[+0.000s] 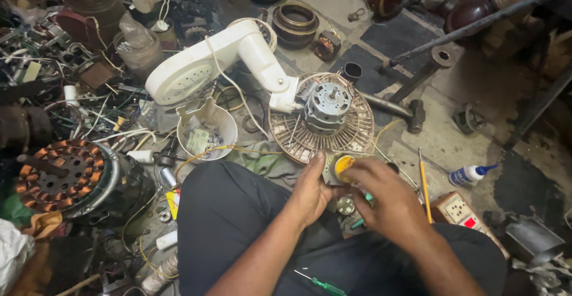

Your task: The person sits on the floor and repairs a small electrical component, likely a capacitor, by stripping wires, inserting them into terminals, and securing them with a screwdriver. They then place the component into a metal housing.

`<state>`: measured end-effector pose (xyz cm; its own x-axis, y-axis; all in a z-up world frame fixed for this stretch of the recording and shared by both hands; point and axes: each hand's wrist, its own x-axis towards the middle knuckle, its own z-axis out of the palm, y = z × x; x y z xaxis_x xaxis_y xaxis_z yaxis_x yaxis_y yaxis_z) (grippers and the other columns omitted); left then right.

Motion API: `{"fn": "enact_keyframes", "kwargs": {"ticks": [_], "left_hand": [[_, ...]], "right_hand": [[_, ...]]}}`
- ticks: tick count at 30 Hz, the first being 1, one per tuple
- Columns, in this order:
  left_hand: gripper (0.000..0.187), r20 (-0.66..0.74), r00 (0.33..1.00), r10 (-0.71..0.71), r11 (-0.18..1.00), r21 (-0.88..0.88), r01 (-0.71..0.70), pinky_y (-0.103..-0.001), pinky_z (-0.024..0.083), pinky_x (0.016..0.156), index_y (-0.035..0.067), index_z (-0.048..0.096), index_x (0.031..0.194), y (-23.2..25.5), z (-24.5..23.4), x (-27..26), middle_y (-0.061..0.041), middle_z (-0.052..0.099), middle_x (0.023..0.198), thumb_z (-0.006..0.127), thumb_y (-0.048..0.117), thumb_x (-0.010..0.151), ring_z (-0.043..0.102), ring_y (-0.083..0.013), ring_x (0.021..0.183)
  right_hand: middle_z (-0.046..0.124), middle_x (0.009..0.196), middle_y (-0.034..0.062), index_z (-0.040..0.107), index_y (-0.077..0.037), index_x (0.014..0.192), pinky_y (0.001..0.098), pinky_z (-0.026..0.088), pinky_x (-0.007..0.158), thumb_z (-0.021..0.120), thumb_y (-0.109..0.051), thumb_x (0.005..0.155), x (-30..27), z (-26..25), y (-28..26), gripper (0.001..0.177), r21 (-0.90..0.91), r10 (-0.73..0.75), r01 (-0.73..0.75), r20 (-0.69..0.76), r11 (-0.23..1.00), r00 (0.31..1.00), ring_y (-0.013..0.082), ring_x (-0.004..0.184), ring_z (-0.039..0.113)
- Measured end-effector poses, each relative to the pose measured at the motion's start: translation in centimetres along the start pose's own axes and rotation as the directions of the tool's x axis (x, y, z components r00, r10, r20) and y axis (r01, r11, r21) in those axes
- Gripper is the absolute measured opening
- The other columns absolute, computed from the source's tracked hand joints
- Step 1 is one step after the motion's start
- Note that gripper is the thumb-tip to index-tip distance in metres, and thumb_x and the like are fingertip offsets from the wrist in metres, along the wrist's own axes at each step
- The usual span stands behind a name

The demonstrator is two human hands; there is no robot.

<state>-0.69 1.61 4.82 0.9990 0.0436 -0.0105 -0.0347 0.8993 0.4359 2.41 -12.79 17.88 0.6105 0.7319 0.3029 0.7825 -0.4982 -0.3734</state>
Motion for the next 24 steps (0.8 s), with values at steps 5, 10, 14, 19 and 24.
{"fn": "enact_keyframes", "kwargs": {"ticks": [5, 10, 14, 19, 24], "left_hand": [[0.045, -0.085, 0.996, 0.011, 1.0, 0.01, -0.01, -0.042, 0.059, 0.089, 0.009, 0.052, 0.137, -1.1, -0.8, 0.1, -0.01, 0.066, 0.126, 0.042, 0.042, 0.109, 0.067, -0.0216, 0.109], [0.042, -0.098, 0.993, 0.066, 0.995, 0.085, -0.058, -0.034, 0.052, 0.094, 0.005, 0.052, 0.144, -1.8, -1.0, 0.2, -0.008, 0.061, 0.132, 0.048, 0.036, 0.116, 0.059, -0.0169, 0.111], [0.043, -0.13, 0.989, 0.067, 0.99, -0.115, -0.082, -0.038, 0.057, 0.088, 0.006, 0.053, 0.136, -1.0, -0.9, 0.4, -0.013, 0.065, 0.128, 0.044, 0.038, 0.109, 0.067, -0.0247, 0.109], [0.046, -0.176, 0.984, 0.016, 0.989, -0.143, -0.042, -0.047, 0.058, 0.092, 0.003, 0.053, 0.134, -0.3, -0.1, 0.5, -0.016, 0.066, 0.125, 0.043, 0.039, 0.107, 0.067, -0.0301, 0.108], [0.043, -0.153, 0.988, 0.021, 0.974, -0.221, -0.055, -0.045, 0.052, 0.107, 0.002, 0.054, 0.137, -0.4, 0.3, 0.3, -0.015, 0.065, 0.13, 0.048, 0.033, 0.109, 0.064, -0.028, 0.12]], "right_hand": [[0.07, 0.095, 0.0132, 0.069, -0.005, 0.103, 0.0423, 0.057, 0.075, 0.09, -0.042, 0.069, 0.1, 1.6, -0.3, 0.054, -0.042, 0.426, -0.436, -0.145, 0.899, 0.893, 0.03, 0.085, 0.073], [0.066, 0.096, 0.0156, 0.069, -0.006, 0.109, 0.0469, 0.054, 0.069, 0.089, -0.049, 0.07, 0.5, 2.7, -1.2, 0.061, -0.217, 0.416, -0.453, -0.194, 0.865, 0.888, 0.0365, 0.084, 0.068], [0.067, 0.102, 0.0093, 0.072, -0.012, 0.11, 0.0451, 0.055, 0.067, 0.084, -0.042, 0.07, 0.3, 3.0, -1.6, 0.051, -0.162, 0.272, -0.302, -0.183, 0.939, 0.945, 0.0332, 0.085, 0.07], [0.066, 0.105, 0.0092, 0.07, -0.007, 0.113, 0.0449, 0.055, 0.066, 0.084, -0.037, 0.072, 0.5, 3.2, -1.5, 0.053, -0.165, 0.253, -0.286, -0.195, 0.944, 0.948, 0.0339, 0.086, 0.07], [0.068, 0.097, 0.0126, 0.069, -0.003, 0.105, 0.0438, 0.056, 0.068, 0.086, -0.038, 0.069, 1.1, 3.5, -1.7, 0.053, -0.12, 0.253, -0.294, -0.273, 0.948, 0.928, 0.0339, 0.083, 0.071]]}}
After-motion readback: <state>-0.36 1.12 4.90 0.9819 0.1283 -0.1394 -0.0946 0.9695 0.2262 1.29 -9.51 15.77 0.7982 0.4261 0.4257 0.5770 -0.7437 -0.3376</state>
